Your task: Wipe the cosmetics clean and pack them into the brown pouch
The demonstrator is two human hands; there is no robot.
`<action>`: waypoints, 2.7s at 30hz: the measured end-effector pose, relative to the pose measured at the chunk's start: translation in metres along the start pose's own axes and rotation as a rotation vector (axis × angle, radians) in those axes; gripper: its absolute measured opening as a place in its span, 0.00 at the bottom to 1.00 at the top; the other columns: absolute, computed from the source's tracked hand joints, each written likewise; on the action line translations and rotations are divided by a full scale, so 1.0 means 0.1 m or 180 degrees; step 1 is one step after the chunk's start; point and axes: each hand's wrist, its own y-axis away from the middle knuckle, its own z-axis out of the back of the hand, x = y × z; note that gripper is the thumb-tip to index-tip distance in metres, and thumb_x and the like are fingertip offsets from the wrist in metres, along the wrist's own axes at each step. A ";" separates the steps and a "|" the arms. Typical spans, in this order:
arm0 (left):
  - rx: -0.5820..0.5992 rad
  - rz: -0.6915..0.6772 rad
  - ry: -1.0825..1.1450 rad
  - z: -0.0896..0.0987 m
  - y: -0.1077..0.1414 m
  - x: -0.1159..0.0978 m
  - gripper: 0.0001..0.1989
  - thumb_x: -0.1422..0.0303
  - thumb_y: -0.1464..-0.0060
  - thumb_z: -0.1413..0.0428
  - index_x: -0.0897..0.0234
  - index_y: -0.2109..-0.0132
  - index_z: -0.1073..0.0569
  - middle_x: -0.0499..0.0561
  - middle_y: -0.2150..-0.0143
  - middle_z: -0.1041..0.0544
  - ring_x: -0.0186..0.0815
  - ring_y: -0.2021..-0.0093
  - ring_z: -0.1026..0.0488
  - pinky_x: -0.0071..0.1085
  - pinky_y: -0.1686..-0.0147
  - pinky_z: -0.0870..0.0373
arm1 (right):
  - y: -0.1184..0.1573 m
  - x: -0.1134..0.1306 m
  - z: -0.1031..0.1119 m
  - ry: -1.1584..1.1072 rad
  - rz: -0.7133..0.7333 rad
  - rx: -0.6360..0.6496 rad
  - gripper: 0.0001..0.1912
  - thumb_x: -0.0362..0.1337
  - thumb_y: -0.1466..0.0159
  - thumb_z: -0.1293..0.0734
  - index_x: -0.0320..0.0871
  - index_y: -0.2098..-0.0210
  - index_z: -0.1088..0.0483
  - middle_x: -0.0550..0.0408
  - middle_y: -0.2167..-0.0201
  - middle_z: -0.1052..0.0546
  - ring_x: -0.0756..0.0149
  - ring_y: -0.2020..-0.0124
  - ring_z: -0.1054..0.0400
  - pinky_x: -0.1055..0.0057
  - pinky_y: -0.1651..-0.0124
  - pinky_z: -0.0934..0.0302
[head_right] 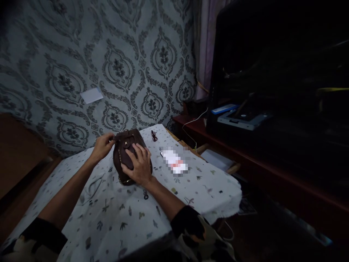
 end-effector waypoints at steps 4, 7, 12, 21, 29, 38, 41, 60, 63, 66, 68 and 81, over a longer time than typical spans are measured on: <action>0.0104 -0.0108 -0.0121 0.07 0.08 -0.09 0.07 0.66 0.43 0.49 0.60 0.68 0.29 0.51 0.68 0.25 0.41 0.66 0.30 0.34 0.63 0.37 | -0.01 0.01 0.01 -0.0071 -0.0010 -0.0008 0.25 0.45 0.38 0.32 0.45 0.43 0.30 0.44 0.38 0.33 0.50 0.35 0.44 0.48 0.33 0.52; 0.0130 -0.0148 -0.0202 0.09 0.04 -0.16 0.05 0.68 0.44 0.47 0.60 0.62 0.27 0.53 0.63 0.23 0.44 0.60 0.28 0.35 0.59 0.36 | -0.02 0.03 0.02 -0.0128 -0.0049 0.0013 0.24 0.45 0.38 0.32 0.44 0.44 0.30 0.42 0.39 0.33 0.49 0.35 0.44 0.48 0.32 0.52; 0.0239 -0.0444 -0.0216 0.01 -0.14 -0.31 0.17 0.68 0.43 0.44 0.60 0.46 0.28 0.55 0.49 0.22 0.47 0.48 0.28 0.39 0.49 0.35 | 0.02 0.06 0.10 -0.0127 -0.0093 0.0213 0.28 0.47 0.38 0.32 0.42 0.42 0.32 0.40 0.37 0.35 0.48 0.33 0.46 0.47 0.32 0.53; -0.0083 -0.0315 0.0344 -0.24 -0.21 -0.31 0.06 0.66 0.41 0.43 0.60 0.63 0.21 0.52 0.62 0.20 0.44 0.56 0.25 0.38 0.52 0.32 | 0.23 0.03 0.15 -0.0058 -0.0040 0.0212 0.30 0.47 0.33 0.36 0.38 0.36 0.39 0.38 0.36 0.34 0.49 0.32 0.45 0.46 0.33 0.50; -0.0441 -0.0473 0.1096 -0.30 -0.07 -0.31 0.04 0.67 0.44 0.41 0.61 0.64 0.22 0.52 0.62 0.18 0.41 0.57 0.24 0.38 0.52 0.29 | 0.21 -0.01 0.13 -0.0049 0.0013 0.0237 0.31 0.47 0.33 0.36 0.38 0.35 0.39 0.38 0.35 0.35 0.49 0.33 0.45 0.46 0.33 0.50; -0.0202 -0.1152 0.1220 -0.20 0.19 -0.34 0.05 0.67 0.41 0.43 0.60 0.61 0.22 0.53 0.60 0.18 0.44 0.49 0.28 0.42 0.46 0.32 | 0.19 -0.03 0.11 -0.0074 -0.0015 0.0178 0.32 0.47 0.34 0.34 0.43 0.35 0.40 0.40 0.35 0.36 0.49 0.35 0.43 0.48 0.35 0.48; -0.0198 -0.0985 0.0895 -0.13 0.23 -0.30 0.09 0.69 0.41 0.45 0.61 0.55 0.23 0.54 0.55 0.19 0.43 0.49 0.28 0.42 0.46 0.32 | 0.17 -0.03 0.15 -0.0245 -0.0107 0.0162 0.36 0.50 0.36 0.33 0.44 0.33 0.43 0.40 0.34 0.38 0.48 0.33 0.44 0.48 0.34 0.47; -0.0522 -0.0605 0.0022 0.00 0.51 -0.23 0.12 0.74 0.41 0.51 0.62 0.57 0.23 0.53 0.61 0.19 0.42 0.57 0.25 0.38 0.55 0.30 | 0.26 -0.08 0.08 -0.0545 -0.0817 0.0543 0.39 0.53 0.32 0.40 0.44 0.29 0.57 0.38 0.29 0.52 0.49 0.27 0.57 0.43 0.30 0.53; -0.0589 -0.0675 0.0096 0.00 0.61 -0.31 0.11 0.73 0.39 0.51 0.62 0.57 0.24 0.53 0.61 0.20 0.42 0.58 0.26 0.38 0.55 0.31 | 0.27 -0.08 0.07 -0.0579 -0.0814 0.0548 0.38 0.52 0.31 0.40 0.45 0.29 0.56 0.38 0.28 0.53 0.49 0.27 0.57 0.43 0.30 0.53; -0.0599 -0.0720 0.0119 -0.02 0.72 -0.37 0.09 0.71 0.37 0.51 0.62 0.57 0.25 0.54 0.61 0.21 0.42 0.58 0.27 0.38 0.56 0.32 | 0.27 -0.09 0.07 -0.0563 -0.0787 0.0505 0.37 0.50 0.31 0.39 0.45 0.29 0.55 0.39 0.28 0.52 0.49 0.27 0.56 0.43 0.30 0.53; -0.0541 -0.0714 0.0046 -0.03 0.77 -0.40 0.09 0.70 0.37 0.51 0.61 0.58 0.25 0.54 0.62 0.22 0.43 0.58 0.28 0.39 0.56 0.32 | 0.26 -0.09 0.07 -0.0550 -0.0754 0.0492 0.37 0.50 0.32 0.38 0.46 0.29 0.54 0.40 0.29 0.51 0.48 0.28 0.55 0.43 0.30 0.52; 0.0021 -0.0653 -0.0740 -0.11 0.40 -0.77 0.23 0.72 0.43 0.44 0.68 0.40 0.32 0.62 0.47 0.26 0.54 0.46 0.34 0.47 0.49 0.37 | 0.22 -0.08 0.14 -0.0704 -0.0620 0.0312 0.31 0.49 0.31 0.42 0.39 0.34 0.43 0.37 0.32 0.46 0.51 0.29 0.51 0.47 0.30 0.52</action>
